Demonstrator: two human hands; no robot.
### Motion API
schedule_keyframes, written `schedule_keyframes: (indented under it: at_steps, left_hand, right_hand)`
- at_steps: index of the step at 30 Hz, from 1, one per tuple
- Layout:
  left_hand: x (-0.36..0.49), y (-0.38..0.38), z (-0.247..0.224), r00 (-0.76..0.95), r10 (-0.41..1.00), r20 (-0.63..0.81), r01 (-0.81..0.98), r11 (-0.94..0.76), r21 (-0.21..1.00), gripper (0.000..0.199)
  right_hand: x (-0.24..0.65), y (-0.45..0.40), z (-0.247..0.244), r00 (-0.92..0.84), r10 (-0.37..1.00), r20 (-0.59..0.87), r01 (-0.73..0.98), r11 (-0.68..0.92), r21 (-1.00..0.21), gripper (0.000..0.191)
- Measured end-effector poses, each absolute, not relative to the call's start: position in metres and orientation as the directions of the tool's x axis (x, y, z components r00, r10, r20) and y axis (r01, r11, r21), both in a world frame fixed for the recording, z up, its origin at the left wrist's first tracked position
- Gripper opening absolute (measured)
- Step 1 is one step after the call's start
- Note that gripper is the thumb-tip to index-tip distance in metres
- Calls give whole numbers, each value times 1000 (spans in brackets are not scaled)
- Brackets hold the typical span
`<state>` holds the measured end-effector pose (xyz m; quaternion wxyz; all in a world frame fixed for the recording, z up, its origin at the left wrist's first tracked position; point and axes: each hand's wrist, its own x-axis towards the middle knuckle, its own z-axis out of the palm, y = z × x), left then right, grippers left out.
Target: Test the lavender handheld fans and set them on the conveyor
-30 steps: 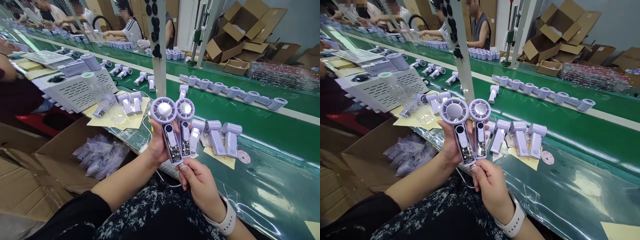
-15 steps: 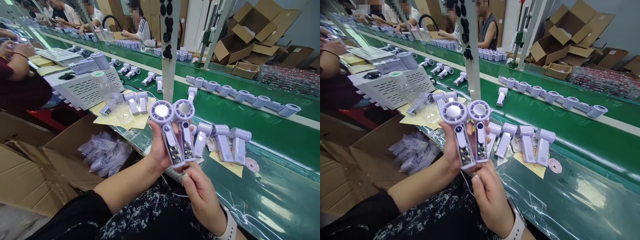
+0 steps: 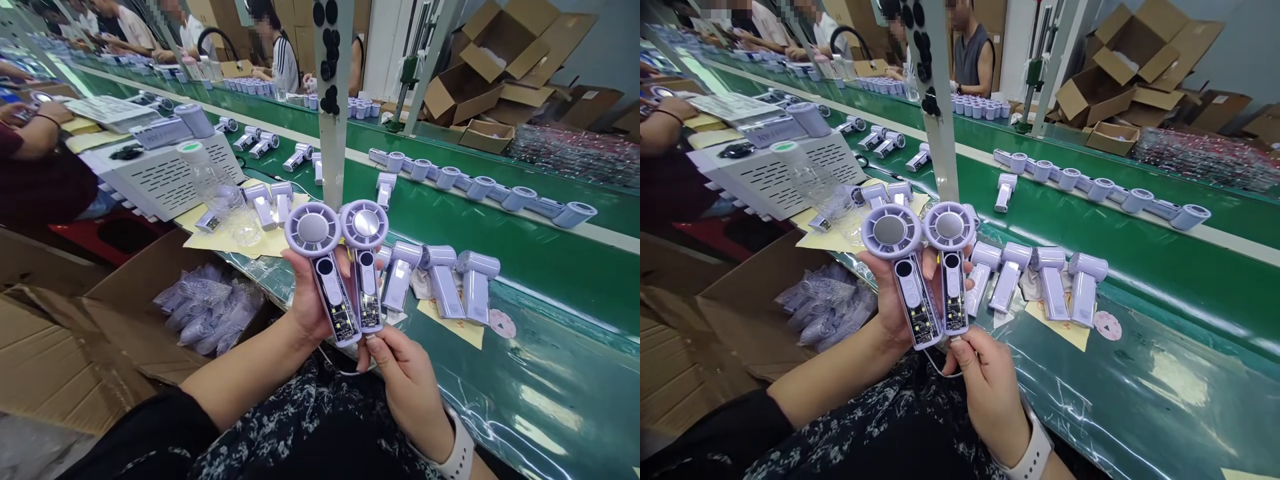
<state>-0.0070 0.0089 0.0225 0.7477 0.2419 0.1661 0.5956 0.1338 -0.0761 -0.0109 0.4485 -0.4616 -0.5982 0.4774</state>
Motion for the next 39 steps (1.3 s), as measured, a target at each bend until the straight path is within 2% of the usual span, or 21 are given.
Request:
schedule_keyframes:
  at_steps: [2, 6, 8, 11, 14, 16, 18, 19, 21, 23, 24, 26, 28, 30, 35, 39]
  left_hand:
    - [-4, 8, 21, 241, 967, 80, -812, 156, 563, 69]
    - [5, 0, 13, 202, 969, 144, -812, 83, 578, 70]
    - [8, -3, 9, 173, 975, 139, -804, 59, 592, 72]
    - [7, -1, 8, 171, 978, 118, -784, 63, 617, 73]
    - [1, 7, 12, 127, 986, 106, -793, 37, 608, 67]
    - [-3, 10, 13, 98, 990, 99, -782, 15, 624, 58]
    - [-7, 7, 11, 159, 980, 117, -721, 34, 692, 50]
    - [-8, 5, 8, 233, 963, 134, -669, 59, 741, 49]
    - [-12, 0, 0, 428, 892, 144, -546, 128, 828, 52]
    - [-17, -1, -8, 566, 814, 128, -459, 183, 869, 52]
    - [-18, 1, -11, 588, 800, 122, -447, 196, 873, 50]
    - [-20, 6, -13, 537, 839, 94, -467, 203, 861, 45]
    - [-19, 10, -12, 465, 885, 29, -497, 233, 836, 47]
    - [-16, 10, -8, 446, 895, -25, -526, 284, 802, 49]
    - [-14, -5, -2, 570, 819, 74, -475, 254, 842, 49]
    - [-15, -11, -2, 680, 726, 106, -400, 245, 883, 42]
  right_hand:
    - [130, -79, -13, -104, 993, 61, 52, 67, -996, 46]
    - [115, -85, -21, 9, 998, -54, -214, -51, -976, 44]
    - [113, -84, -23, 19, 997, -72, -225, -66, -972, 46]
    - [128, -81, -18, -45, 999, 17, -19, 16, -1000, 42]
    - [158, -76, -13, -66, 987, 150, 193, 160, -968, 42]
    - [175, -71, -13, 88, 972, 217, 358, 172, -918, 39]
    - [183, -67, -14, 255, 929, 269, 453, 131, -882, 31]
    - [184, -65, -15, 271, 927, 259, 425, 126, -897, 37]
    - [182, -64, -14, 134, 979, 157, 206, 127, -970, 55]
    - [179, -65, -12, -52, 997, 65, -59, 61, -996, 54]
    - [178, -66, -11, -81, 996, 36, -136, 25, -990, 52]
    - [179, -66, -11, -24, 1000, 10, -162, 6, -987, 52]
    - [182, -65, -11, 59, 998, -6, -112, 0, -994, 55]
    - [185, -64, -10, 85, 996, -8, -130, 4, -991, 52]
    - [186, -65, -1, 48, 997, 55, -324, 68, -944, 31]
    - [183, -69, -3, -12, 999, 39, -386, 32, -922, 30]
